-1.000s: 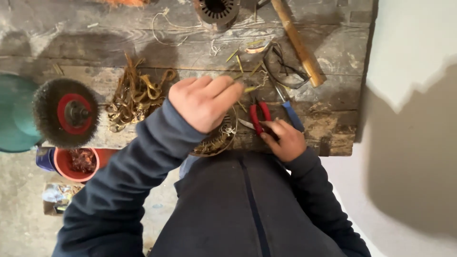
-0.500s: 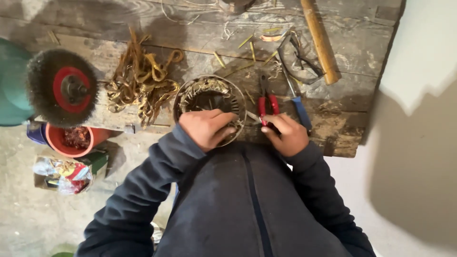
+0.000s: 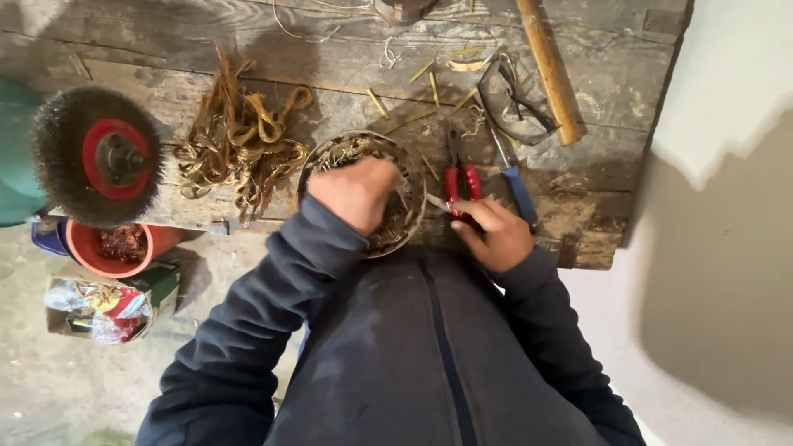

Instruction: Dismantling an electric motor stator to remove copper windings using a screwdriver and pliers.

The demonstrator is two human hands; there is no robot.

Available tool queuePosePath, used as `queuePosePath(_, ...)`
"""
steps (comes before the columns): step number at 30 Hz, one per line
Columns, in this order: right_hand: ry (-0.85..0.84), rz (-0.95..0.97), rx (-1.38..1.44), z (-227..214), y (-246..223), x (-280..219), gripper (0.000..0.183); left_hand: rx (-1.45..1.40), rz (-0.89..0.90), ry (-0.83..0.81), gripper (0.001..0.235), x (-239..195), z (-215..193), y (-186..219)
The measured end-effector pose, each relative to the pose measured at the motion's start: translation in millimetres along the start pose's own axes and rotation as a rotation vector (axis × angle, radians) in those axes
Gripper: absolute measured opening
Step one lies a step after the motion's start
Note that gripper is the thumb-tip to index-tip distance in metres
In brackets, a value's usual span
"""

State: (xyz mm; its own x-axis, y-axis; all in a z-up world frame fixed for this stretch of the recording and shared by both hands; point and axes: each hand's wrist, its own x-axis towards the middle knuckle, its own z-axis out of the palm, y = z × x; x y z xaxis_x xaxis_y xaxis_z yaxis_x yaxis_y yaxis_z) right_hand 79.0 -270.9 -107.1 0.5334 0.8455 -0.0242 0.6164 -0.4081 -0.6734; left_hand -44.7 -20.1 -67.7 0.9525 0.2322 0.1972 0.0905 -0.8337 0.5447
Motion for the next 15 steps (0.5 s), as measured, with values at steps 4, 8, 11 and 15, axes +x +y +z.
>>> queuePosePath(4,-0.001,0.074,0.038,-2.9,-1.2,-2.1,0.03,-0.034,-0.002,0.127,0.003,11.7,-54.3,8.5)
queuePosePath(8,-0.008,0.06,0.034,2.7,1.3,-0.6,0.027,-0.08,0.033,0.187,0.009,31.3,-68.1,11.4)
queuePosePath(11,-0.018,0.026,0.023,7.2,4.1,0.8,0.027,-0.121,0.085,0.226,0.017,55.3,-47.2,15.7)
queuePosePath(15,-0.024,0.008,0.011,5.2,4.9,1.6,0.029,-0.237,0.214,0.263,0.039,74.6,-47.2,37.2)
